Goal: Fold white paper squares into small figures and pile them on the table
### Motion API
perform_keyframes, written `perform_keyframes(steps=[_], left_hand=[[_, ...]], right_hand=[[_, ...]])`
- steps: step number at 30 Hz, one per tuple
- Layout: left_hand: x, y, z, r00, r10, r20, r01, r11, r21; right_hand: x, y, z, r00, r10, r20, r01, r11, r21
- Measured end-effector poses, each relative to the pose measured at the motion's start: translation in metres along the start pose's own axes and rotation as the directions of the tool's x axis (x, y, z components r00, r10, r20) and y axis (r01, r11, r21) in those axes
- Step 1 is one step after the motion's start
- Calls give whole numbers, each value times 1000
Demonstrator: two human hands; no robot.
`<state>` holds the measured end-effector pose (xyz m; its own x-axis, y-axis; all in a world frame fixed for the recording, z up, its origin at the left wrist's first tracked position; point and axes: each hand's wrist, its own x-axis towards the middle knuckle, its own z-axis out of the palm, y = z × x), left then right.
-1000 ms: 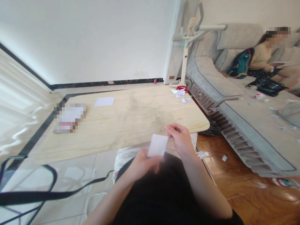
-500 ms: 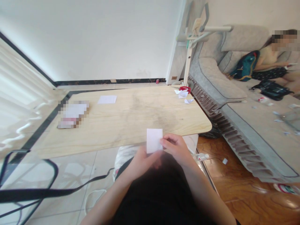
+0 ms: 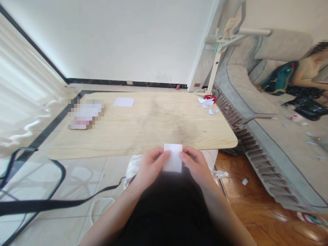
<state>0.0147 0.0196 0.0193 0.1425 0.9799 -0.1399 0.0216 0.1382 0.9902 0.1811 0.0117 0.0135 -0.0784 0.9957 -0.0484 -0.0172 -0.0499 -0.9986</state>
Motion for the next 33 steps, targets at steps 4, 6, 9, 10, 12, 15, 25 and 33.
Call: perform_keyframes(steps=[4,6,9,10,12,15,25,33], left_hand=[[-2,3,1,999,-20,37,20,1000,0],[-3,5,2,999,-22,42,22,1000,6],[-3,6,3,999,-22,40,22,1000,14],[-2,7,3,999,-24,45,23,1000,15],[-2,7,3,998,-29,51,28,1000,13],[-1,6,3,998,-36,53,36,999,8],[-1,-3,0,997,-18,72,16,999,40],[0,-4,0,998,-9,61,5,998,63]], right_hand=[[1,-3,3,1000,-1,10,1,1000,23],[1,-2,3,1000,-1,2,1,999,34],[2,0,2,1000,19,-7,-19,999,48],[2,1,2,1000,21,-9,-21,999,43],[2,2,0,1000,16,-13,-16,1000,24],[2,3,-1,1000,10,-17,-10,1000,-4],[2,7,-3,1000,-7,-20,5,996,-88],[2,3,-3,1000,-12,-25,10,997,-82]])
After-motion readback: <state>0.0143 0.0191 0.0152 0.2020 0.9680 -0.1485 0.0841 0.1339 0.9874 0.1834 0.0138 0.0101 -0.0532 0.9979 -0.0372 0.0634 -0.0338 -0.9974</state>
